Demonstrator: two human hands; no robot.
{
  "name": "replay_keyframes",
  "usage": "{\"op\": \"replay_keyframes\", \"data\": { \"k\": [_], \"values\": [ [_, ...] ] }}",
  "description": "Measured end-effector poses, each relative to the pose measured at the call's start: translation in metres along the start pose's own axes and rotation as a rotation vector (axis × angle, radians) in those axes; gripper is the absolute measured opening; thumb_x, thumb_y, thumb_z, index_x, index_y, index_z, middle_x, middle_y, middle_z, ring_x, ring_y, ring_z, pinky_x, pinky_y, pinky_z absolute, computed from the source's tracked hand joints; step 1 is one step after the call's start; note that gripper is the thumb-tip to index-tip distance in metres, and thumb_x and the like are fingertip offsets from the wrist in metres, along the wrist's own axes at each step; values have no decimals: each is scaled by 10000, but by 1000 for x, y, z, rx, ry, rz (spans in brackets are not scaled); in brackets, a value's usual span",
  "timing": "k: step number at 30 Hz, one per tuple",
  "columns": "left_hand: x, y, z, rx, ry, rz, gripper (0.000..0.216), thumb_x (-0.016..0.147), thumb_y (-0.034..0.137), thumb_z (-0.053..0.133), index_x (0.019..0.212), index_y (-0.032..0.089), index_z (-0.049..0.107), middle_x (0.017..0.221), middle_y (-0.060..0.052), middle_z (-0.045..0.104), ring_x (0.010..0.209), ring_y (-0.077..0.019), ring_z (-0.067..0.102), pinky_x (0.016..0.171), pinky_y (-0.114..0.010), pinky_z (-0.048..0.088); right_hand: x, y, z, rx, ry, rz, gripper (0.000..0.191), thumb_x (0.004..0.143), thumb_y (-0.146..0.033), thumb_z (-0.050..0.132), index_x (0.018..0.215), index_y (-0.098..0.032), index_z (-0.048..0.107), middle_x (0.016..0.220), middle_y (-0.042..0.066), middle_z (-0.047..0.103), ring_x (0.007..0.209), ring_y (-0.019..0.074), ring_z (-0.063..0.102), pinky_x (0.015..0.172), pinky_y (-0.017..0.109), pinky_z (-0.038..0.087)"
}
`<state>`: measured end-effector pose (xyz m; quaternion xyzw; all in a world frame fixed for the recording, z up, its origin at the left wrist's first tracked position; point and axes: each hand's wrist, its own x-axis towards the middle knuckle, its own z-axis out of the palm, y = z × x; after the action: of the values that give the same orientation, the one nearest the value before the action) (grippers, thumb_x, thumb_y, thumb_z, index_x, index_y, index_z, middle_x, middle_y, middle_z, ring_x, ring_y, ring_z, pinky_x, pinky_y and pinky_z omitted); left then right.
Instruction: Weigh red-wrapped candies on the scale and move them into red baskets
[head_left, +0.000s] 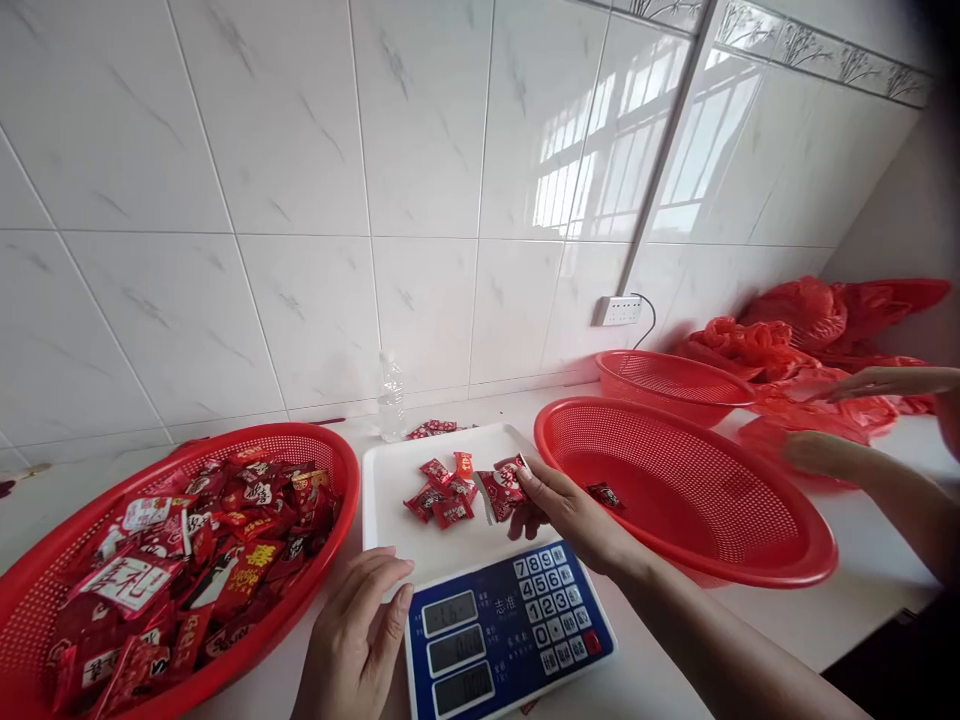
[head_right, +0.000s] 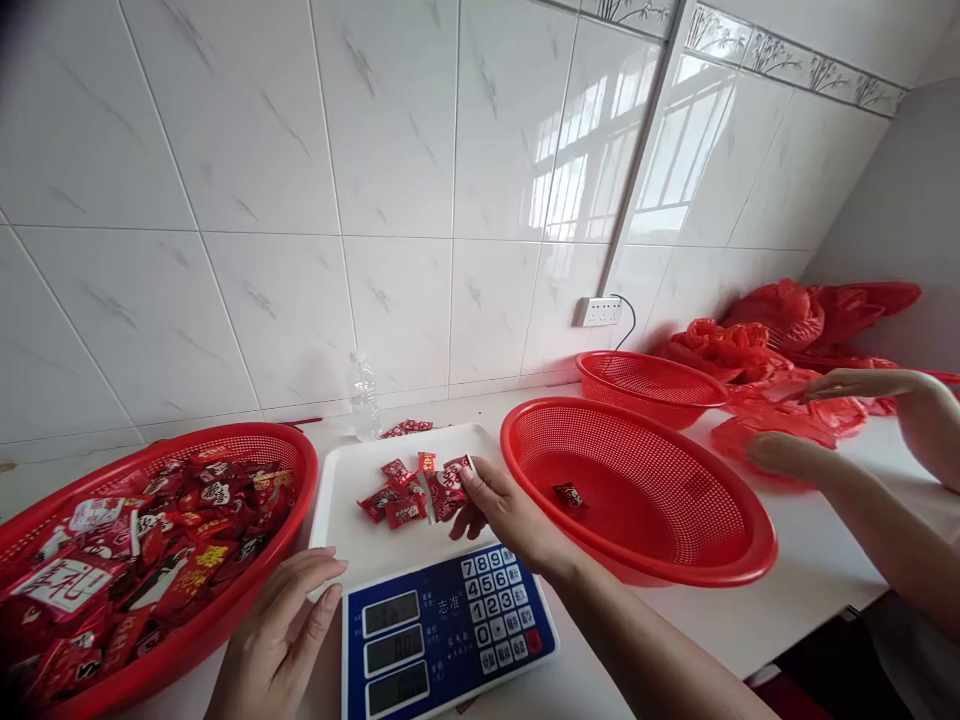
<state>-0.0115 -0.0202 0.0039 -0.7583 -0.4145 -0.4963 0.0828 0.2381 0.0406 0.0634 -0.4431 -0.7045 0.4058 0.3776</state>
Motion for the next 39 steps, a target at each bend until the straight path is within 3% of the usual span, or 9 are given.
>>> {"op": "replay_keyframes", "data": {
  "k": [4,7,11,17,21,26,29,35,39],
  "values": [
    [-1,-3,2,8,-4,1,142,918,254,494,961,213,623,913,-45,686,890,-161,674,781,-237,564,-7,7,-8,-11,105,-8,456,906,-608,316,845,-192,493,724,40,631,576,134,584,546,284,469],
    [-1,-3,2,13,-9,3,141,923,255,489,955,214,620,900,-38,685,877,-150,674,773,-224,562,-11,18,-25,-138,250,-14,385,895,-567,381,940,-208,513,808,54,656,656,175,613,595,318,472],
    [1,-4,0,39,14,17,144,925,255,487,963,211,619,893,-33,684,880,-147,672,782,-222,556,-20,37,-57,-532,438,-19,273,916,-441,374,1061,-265,522,1032,63,690,932,245,654,732,371,500],
    [1,-4,-2,30,18,11,136,918,233,492,974,214,614,909,-29,678,915,-149,659,809,-225,546,-25,65,-85,-970,489,-20,394,894,-340,346,1175,-199,582,1219,129,629,1144,319,565,840,476,510],
    [-1,-3,-2,9,-6,-6,131,917,217,496,984,213,609,931,-31,669,940,-147,646,829,-226,537,-14,57,-57,-1064,415,-239,385,908,-332,416,1214,-179,591,1280,129,592,1256,324,462,979,541,426],
    [1,-6,-3,7,-17,-14,122,921,211,493,973,203,603,926,-36,665,926,-144,644,829,-222,532,6,23,6,-851,29,-418,343,892,-252,533,1224,-184,589,1235,94,631,1219,268,500,971,461,464],
    [3,-7,-2,23,1,-22,123,922,209,491,966,203,606,913,-35,667,914,-141,647,816,-217,535,19,10,30,-742,-93,-440,319,871,-215,575,1187,-194,613,1196,75,653,1174,233,528,977,401,457],
    [3,-4,-2,25,-14,-30,118,915,201,500,954,208,610,893,-29,672,895,-146,654,809,-235,543,31,10,44,-723,-89,-390,278,810,-159,618,1086,-173,654,994,91,698,983,247,590,870,406,483],
    [2,-2,-3,22,-11,-16,120,909,195,503,953,208,614,900,-32,677,903,-153,655,809,-245,546,24,9,37,-709,-34,-349,174,785,-111,601,921,-193,673,906,60,645,825,172,601,749,298,497]
  ]
}}
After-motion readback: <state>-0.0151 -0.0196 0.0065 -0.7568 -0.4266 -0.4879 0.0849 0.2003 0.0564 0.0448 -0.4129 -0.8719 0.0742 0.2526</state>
